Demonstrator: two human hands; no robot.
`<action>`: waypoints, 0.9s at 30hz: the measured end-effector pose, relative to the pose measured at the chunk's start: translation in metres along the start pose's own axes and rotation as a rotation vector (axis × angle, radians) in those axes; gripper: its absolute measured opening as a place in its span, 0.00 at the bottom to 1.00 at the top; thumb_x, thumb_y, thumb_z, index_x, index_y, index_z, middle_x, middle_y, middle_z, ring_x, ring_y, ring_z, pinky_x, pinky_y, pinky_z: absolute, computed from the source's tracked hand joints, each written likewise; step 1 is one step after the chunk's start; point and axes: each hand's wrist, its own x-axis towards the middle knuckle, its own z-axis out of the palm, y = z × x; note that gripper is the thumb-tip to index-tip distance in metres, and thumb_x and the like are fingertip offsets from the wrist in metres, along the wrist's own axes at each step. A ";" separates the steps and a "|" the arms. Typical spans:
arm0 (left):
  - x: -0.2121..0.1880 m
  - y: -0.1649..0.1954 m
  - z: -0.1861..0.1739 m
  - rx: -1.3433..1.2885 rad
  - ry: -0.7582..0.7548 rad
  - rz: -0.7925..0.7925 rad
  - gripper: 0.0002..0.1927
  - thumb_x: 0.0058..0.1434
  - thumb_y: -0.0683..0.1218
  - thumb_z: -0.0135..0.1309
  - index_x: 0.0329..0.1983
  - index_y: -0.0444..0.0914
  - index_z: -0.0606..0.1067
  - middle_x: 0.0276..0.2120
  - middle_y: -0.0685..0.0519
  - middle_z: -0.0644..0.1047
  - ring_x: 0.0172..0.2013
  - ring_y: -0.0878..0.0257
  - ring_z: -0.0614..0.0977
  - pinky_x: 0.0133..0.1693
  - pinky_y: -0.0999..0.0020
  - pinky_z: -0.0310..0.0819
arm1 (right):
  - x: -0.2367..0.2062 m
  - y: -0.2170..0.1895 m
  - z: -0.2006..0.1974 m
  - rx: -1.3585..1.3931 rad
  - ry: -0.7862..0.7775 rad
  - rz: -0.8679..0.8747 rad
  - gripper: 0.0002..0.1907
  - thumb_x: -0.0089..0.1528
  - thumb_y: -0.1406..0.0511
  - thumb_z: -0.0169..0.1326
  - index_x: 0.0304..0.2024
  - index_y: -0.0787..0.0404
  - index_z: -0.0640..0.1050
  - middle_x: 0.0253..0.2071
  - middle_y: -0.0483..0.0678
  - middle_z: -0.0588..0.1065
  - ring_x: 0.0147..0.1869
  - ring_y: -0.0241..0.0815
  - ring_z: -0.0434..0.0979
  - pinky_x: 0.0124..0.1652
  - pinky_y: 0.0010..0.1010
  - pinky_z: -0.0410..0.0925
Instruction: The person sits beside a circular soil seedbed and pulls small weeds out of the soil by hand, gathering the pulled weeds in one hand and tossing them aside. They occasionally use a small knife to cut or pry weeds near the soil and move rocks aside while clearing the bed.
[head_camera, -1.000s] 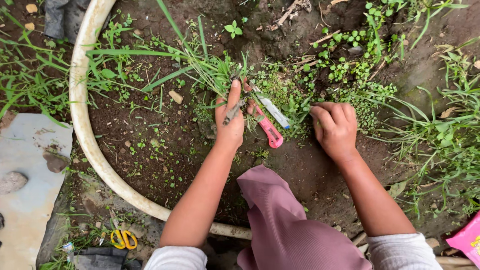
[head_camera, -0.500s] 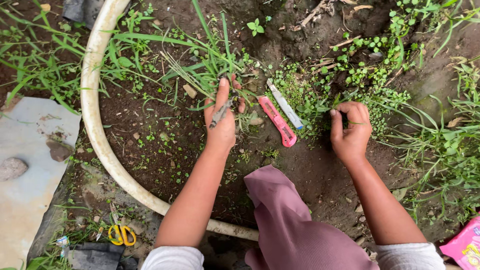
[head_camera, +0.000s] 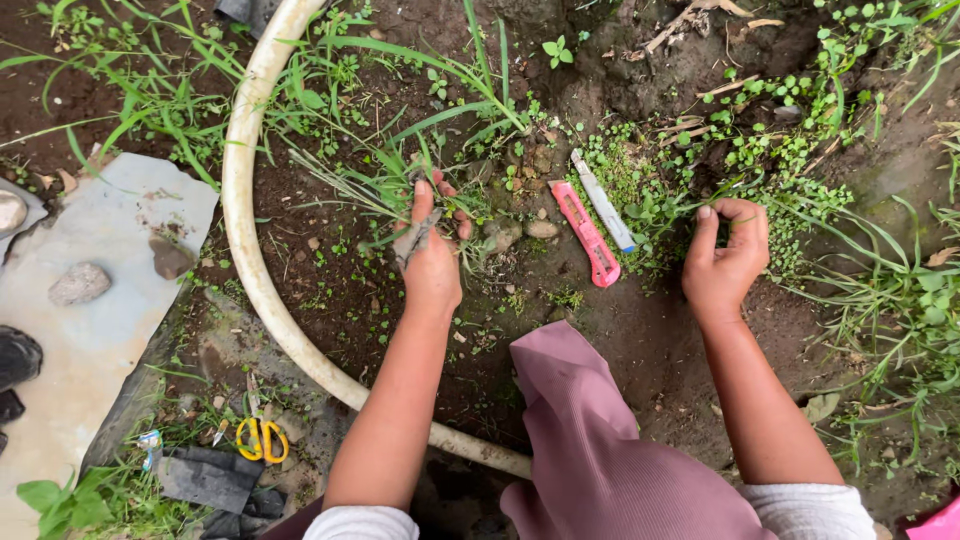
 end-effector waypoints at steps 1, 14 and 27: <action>-0.002 -0.001 0.001 -0.008 -0.009 0.002 0.16 0.71 0.53 0.52 0.52 0.37 0.74 0.38 0.53 0.74 0.33 0.65 0.73 0.30 0.68 0.66 | -0.001 0.004 0.001 0.026 0.007 0.007 0.05 0.73 0.73 0.56 0.43 0.67 0.72 0.44 0.53 0.72 0.48 0.46 0.72 0.51 0.34 0.68; -0.035 -0.023 0.012 0.135 -0.169 -0.008 0.23 0.70 0.61 0.53 0.49 0.35 0.76 0.37 0.53 0.76 0.31 0.66 0.75 0.30 0.68 0.67 | 0.020 -0.017 0.007 0.312 0.117 -0.092 0.04 0.76 0.73 0.53 0.47 0.67 0.71 0.50 0.49 0.69 0.53 0.36 0.69 0.53 0.28 0.66; -0.017 0.041 -0.034 0.485 -0.244 0.080 0.31 0.71 0.65 0.44 0.53 0.33 0.78 0.43 0.51 0.81 0.46 0.62 0.80 0.52 0.66 0.72 | 0.012 -0.246 0.068 0.415 -0.745 -0.554 0.22 0.60 0.75 0.55 0.58 0.65 0.74 0.52 0.52 0.72 0.58 0.42 0.73 0.57 0.33 0.67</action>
